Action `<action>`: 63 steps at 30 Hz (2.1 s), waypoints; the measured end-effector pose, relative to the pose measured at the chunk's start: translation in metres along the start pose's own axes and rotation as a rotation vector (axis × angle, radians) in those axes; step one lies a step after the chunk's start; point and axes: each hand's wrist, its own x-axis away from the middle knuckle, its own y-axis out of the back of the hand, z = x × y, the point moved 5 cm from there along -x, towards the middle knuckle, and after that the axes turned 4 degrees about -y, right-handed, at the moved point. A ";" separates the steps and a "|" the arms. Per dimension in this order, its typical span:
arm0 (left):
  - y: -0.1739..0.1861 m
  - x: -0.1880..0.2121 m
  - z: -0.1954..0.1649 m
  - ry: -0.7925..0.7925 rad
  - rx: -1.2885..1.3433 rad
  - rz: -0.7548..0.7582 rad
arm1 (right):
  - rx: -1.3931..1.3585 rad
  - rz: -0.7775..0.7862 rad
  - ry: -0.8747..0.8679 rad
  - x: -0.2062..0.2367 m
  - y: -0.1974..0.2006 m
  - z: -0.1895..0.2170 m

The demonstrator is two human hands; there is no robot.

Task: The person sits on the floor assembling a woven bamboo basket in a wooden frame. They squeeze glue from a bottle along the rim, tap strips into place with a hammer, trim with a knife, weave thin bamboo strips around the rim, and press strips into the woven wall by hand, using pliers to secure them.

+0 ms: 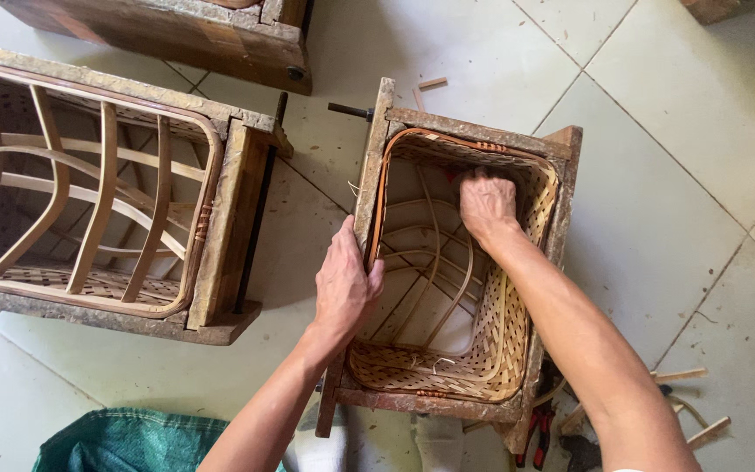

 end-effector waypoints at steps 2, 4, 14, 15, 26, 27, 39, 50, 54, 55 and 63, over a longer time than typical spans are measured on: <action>0.000 0.001 0.000 -0.002 0.003 0.007 | 0.013 0.006 -0.027 0.007 0.002 -0.007; -0.001 0.001 0.001 -0.006 0.008 0.002 | 0.033 -0.016 -0.070 0.013 0.005 -0.018; -0.004 0.001 0.003 -0.047 -0.006 -0.042 | 0.069 0.052 -0.077 0.013 0.002 -0.029; -0.002 0.001 0.002 -0.050 -0.010 -0.042 | 0.085 0.038 -0.082 0.017 0.005 -0.028; 0.040 0.033 -0.051 -0.446 -0.063 -0.273 | -0.841 -0.555 -0.286 0.265 0.081 -0.089; 0.042 0.044 -0.057 -0.477 -0.089 -0.250 | -1.013 -0.530 -0.380 0.287 0.064 -0.104; -0.011 0.181 -0.074 -0.759 -0.317 0.350 | -1.283 -0.495 -0.937 0.353 -0.187 -0.263; -0.029 0.193 -0.085 -0.727 -0.289 0.298 | -1.077 -0.577 -0.897 0.455 -0.203 -0.238; -0.042 0.188 -0.092 -0.587 -0.403 0.452 | -0.978 -0.148 -1.053 0.551 -0.221 -0.153; -0.042 0.187 -0.096 -0.600 -0.413 0.446 | -0.993 -0.368 -0.967 0.567 -0.217 -0.134; -0.053 0.198 -0.106 -0.668 -0.286 0.542 | -1.097 -0.030 -0.962 0.606 -0.248 -0.054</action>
